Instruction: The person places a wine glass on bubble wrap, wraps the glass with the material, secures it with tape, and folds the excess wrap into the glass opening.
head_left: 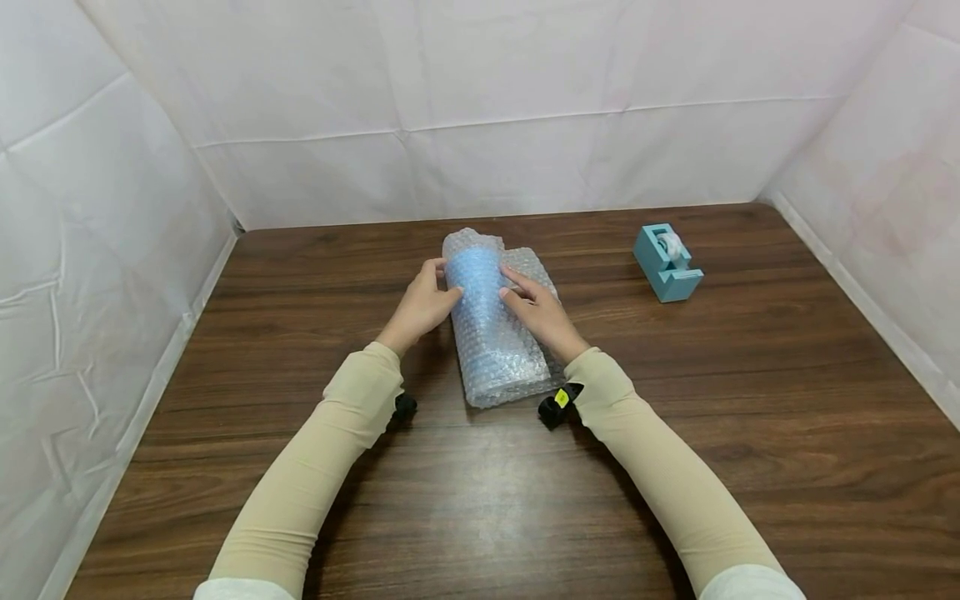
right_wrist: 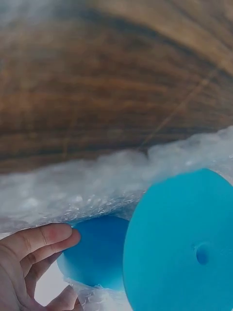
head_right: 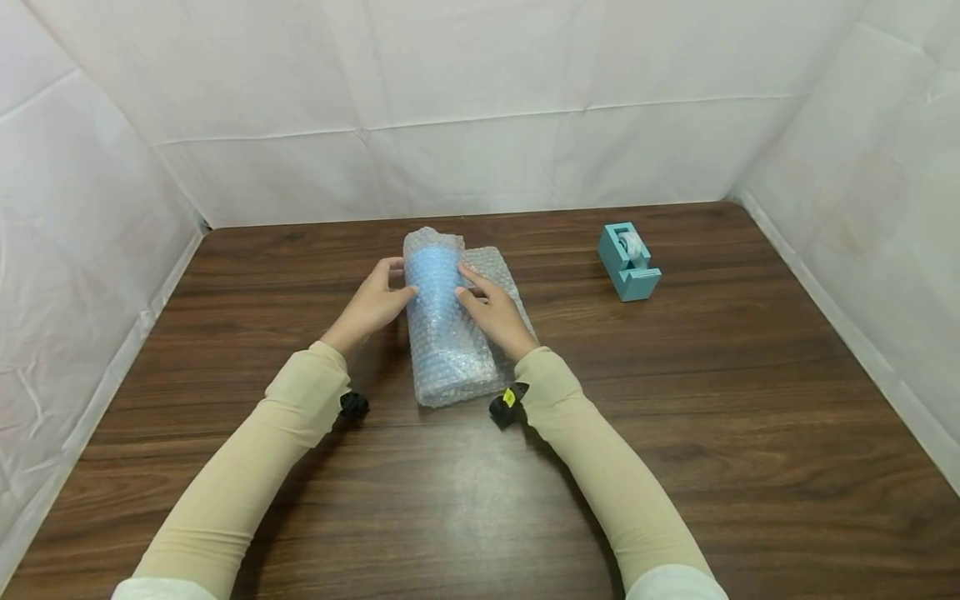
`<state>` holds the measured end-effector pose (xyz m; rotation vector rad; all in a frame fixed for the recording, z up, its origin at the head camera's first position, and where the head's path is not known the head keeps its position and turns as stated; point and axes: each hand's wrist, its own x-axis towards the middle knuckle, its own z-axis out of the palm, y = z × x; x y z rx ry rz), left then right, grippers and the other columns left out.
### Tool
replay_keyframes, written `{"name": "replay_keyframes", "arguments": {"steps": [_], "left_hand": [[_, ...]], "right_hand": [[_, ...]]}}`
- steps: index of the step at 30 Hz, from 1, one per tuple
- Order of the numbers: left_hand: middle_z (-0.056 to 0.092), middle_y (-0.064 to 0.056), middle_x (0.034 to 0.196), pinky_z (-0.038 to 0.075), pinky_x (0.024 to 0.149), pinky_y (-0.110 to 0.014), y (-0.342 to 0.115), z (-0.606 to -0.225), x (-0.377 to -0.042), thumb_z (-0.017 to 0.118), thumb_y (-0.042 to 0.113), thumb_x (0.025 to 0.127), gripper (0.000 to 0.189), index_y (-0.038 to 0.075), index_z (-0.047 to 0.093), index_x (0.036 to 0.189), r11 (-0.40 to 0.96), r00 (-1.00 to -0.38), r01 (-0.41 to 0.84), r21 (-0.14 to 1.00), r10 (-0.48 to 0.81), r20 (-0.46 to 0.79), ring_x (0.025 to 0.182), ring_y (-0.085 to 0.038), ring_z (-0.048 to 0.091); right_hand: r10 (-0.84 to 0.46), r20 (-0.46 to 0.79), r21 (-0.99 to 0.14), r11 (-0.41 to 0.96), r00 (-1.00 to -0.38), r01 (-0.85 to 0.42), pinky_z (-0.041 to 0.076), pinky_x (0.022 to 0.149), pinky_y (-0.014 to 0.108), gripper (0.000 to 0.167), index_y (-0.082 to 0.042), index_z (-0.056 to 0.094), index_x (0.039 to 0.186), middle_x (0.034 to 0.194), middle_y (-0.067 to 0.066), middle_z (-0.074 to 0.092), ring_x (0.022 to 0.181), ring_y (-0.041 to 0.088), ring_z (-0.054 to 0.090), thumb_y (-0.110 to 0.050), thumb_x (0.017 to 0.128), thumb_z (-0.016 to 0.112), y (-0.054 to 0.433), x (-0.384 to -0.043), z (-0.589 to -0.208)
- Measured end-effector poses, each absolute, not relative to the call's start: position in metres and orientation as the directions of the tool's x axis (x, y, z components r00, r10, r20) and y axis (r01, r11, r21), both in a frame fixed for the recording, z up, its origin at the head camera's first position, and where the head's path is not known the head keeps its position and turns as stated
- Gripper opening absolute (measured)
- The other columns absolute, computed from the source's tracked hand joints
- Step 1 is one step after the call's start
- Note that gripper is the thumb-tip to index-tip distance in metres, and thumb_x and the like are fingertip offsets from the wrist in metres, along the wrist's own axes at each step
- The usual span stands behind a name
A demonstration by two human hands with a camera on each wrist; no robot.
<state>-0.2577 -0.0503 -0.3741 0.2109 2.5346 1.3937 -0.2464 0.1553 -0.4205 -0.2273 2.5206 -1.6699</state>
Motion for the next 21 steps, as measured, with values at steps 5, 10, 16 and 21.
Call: {"name": "replay_keyframes", "arguments": {"steps": [5,10,16,21], "left_hand": [[0.026,-0.017,0.156,0.033,0.111,-0.048,-0.0499,-0.3725,-0.2567,0.048,0.027,0.1,0.063,0.008,0.018,0.152,0.544,-0.948,-0.016,0.839,0.259,-0.186,0.141,-0.034,0.031],[0.026,-0.018,0.155,0.031,0.113,-0.049,-0.048,-0.3755,-0.2586,0.048,0.029,0.1,0.064,0.007,0.019,0.152,0.545,-0.949,0.005,0.838,0.266,-0.168,0.142,-0.033,0.029],[0.028,-0.019,0.153,0.031,0.112,-0.048,-0.0462,-0.378,-0.2592,0.051,0.03,0.099,0.065,0.005,0.02,0.151,0.538,-0.954,0.031,0.842,0.268,-0.137,0.142,-0.033,0.03],[0.028,-0.018,0.153,0.031,0.112,-0.049,-0.0454,-0.378,-0.2591,0.053,0.033,0.098,0.068,0.006,0.02,0.151,0.539,-0.955,0.036,0.842,0.266,-0.129,0.141,-0.032,0.03]], "right_hand": [[-0.176,-0.027,-0.919,0.392,-0.984,-0.044,0.042,0.103,0.048,0.049,-0.036,0.037,0.147,0.152,0.003,0.039,0.134,0.027,0.042,-0.04,0.099,0.049,0.1574,-0.2468,-0.4201],[-0.166,-0.045,-0.912,0.41,-0.985,-0.028,0.042,0.103,0.048,0.049,-0.034,0.038,0.147,0.151,0.006,0.04,0.134,0.028,0.042,-0.039,0.099,0.05,0.1601,-0.2484,-0.4207],[-0.163,-0.045,-0.901,0.432,-0.986,-0.03,0.043,0.103,0.048,0.05,-0.032,0.038,0.147,0.147,0.01,0.044,0.133,0.029,0.043,-0.038,0.1,0.05,0.1625,-0.2474,-0.4197],[-0.158,-0.053,-0.895,0.446,-0.986,-0.023,0.041,0.104,0.049,0.05,-0.028,0.038,0.148,0.148,0.011,0.043,0.134,0.031,0.041,-0.036,0.1,0.049,0.1639,-0.2468,-0.4183]]}}
